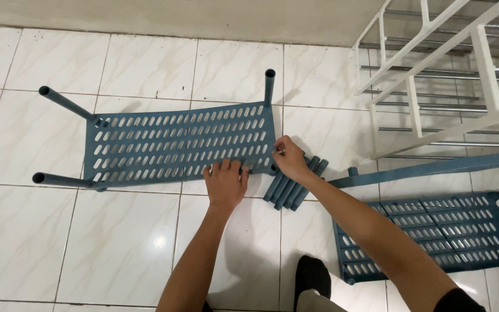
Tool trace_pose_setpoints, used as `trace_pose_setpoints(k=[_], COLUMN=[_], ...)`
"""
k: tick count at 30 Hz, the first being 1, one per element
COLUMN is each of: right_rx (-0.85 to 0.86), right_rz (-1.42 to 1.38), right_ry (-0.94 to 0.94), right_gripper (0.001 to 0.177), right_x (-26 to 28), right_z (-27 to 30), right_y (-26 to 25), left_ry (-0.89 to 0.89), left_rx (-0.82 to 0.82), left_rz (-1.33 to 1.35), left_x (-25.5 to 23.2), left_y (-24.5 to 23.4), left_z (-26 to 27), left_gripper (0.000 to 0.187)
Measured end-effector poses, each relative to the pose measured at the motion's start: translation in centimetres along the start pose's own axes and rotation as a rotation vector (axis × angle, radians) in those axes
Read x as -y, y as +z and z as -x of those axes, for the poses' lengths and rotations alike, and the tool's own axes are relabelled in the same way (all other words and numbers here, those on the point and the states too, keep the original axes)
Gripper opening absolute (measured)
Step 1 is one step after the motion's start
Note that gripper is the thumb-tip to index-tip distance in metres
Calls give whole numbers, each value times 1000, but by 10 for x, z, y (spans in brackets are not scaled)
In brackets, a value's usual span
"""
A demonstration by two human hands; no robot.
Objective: The person assembles a blue plastic storage shelf by inserting cylindrical legs into the perforated shelf panels. They repeatedly pick up legs, align them with the holes, and press them into place, working on multiple shelf units on a tiled floor.
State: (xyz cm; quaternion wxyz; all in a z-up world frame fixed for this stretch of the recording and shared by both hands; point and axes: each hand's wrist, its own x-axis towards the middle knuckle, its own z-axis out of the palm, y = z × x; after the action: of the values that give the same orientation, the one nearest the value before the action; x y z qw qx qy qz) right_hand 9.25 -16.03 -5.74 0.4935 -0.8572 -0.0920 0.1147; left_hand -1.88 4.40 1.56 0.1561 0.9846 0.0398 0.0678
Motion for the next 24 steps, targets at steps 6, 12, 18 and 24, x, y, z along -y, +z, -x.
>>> trace_pose_setpoints(k=[6, 12, 18, 24], right_rx=[38, -71, -92, -87], right_rz=[88, 7, 12, -39], right_ry=[154, 158, 152, 161], right_gripper=[16, 27, 51, 68], right_x=[-1, 11, 16, 7], right_z=[-1, -4, -2, -4], right_y=[-1, -10, -9, 2], left_ry=[1, 58, 46, 89], left_rx=[-32, -143, -113, -69], left_rz=[-44, 52, 47, 79], left_x=[3, 9, 11, -2], left_y=[1, 5, 7, -1], left_z=[10, 28, 30, 3], left_gripper=[26, 22, 22, 16])
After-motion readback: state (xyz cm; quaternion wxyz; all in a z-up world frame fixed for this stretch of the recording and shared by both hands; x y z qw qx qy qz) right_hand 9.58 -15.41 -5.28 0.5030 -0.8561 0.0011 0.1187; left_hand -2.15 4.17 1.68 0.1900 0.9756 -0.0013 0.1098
